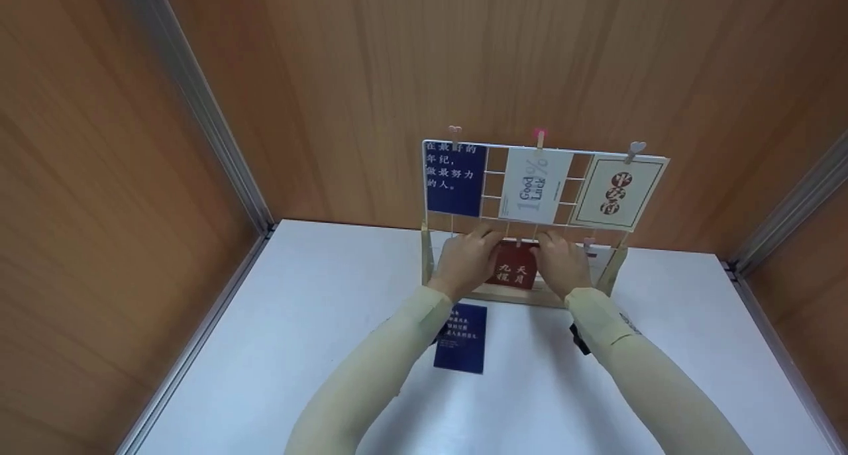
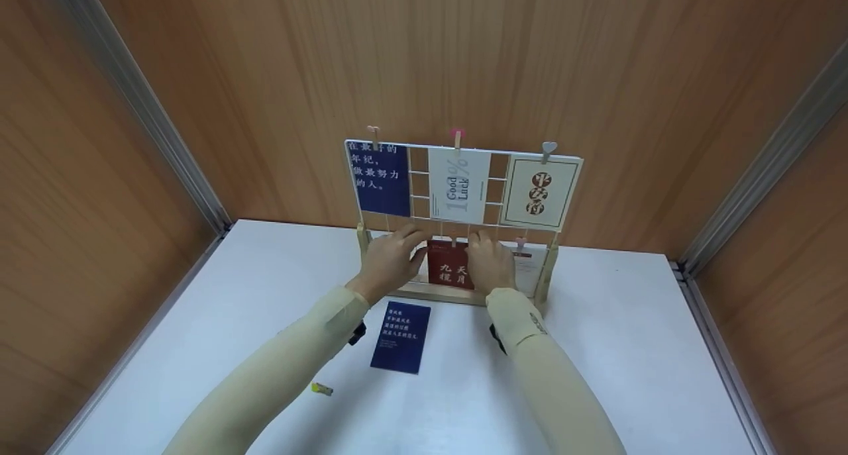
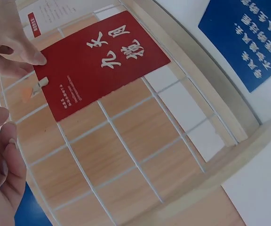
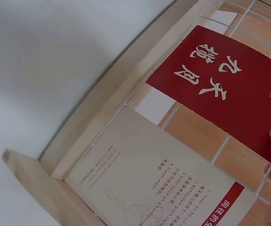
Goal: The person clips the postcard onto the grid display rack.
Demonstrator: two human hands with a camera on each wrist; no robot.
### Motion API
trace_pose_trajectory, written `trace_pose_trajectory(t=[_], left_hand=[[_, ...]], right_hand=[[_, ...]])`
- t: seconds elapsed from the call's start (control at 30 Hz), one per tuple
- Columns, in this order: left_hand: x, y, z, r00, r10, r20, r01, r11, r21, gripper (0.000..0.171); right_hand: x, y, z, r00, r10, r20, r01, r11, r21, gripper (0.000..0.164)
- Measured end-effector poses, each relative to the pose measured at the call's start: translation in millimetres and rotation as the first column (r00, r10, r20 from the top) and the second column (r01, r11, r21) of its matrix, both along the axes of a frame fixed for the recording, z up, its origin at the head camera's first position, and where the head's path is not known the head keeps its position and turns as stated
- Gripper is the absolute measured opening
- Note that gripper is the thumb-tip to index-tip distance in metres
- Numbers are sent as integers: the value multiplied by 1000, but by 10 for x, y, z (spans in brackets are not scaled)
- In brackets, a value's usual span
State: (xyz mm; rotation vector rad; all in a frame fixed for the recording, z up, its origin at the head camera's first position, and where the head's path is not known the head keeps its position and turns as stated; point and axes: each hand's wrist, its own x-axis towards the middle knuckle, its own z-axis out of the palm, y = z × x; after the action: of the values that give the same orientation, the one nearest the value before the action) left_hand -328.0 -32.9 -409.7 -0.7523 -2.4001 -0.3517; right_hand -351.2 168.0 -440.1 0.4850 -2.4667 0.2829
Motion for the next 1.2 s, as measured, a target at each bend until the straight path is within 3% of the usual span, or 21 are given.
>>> trace_pose_trajectory(t=[0.33, 0.53, 0.67, 0.87, 1.03, 1.2], left_hand=[[138, -449, -172, 1000, 20, 21, -22, 998, 62, 17], [269, -654, -282, 992, 14, 124, -23, 997, 75, 18], [359, -757, -369, 977, 9, 215, -23, 998, 65, 22], [508, -971, -505, 945, 26, 325, -30, 1000, 7, 27], [647, -1145, -636, 913, 27, 406, -29, 1000, -2, 27], [760, -1286, -819, 869, 65, 490, -59, 998, -27, 30]], right_hand=[[122, -2, -103, 979, 80, -187, -93, 994, -61, 15], [186, -75, -186, 951, 219, -219, -230, 973, -26, 15], [211, -127, -239, 942, 271, -199, -283, 959, -34, 15], [227, -230, -319, 948, 300, -108, -305, 952, -26, 10], [263, -266, -373, 954, 288, 79, -288, 958, -14, 9], [304, -264, -420, 934, 256, 248, -269, 963, 19, 21]])
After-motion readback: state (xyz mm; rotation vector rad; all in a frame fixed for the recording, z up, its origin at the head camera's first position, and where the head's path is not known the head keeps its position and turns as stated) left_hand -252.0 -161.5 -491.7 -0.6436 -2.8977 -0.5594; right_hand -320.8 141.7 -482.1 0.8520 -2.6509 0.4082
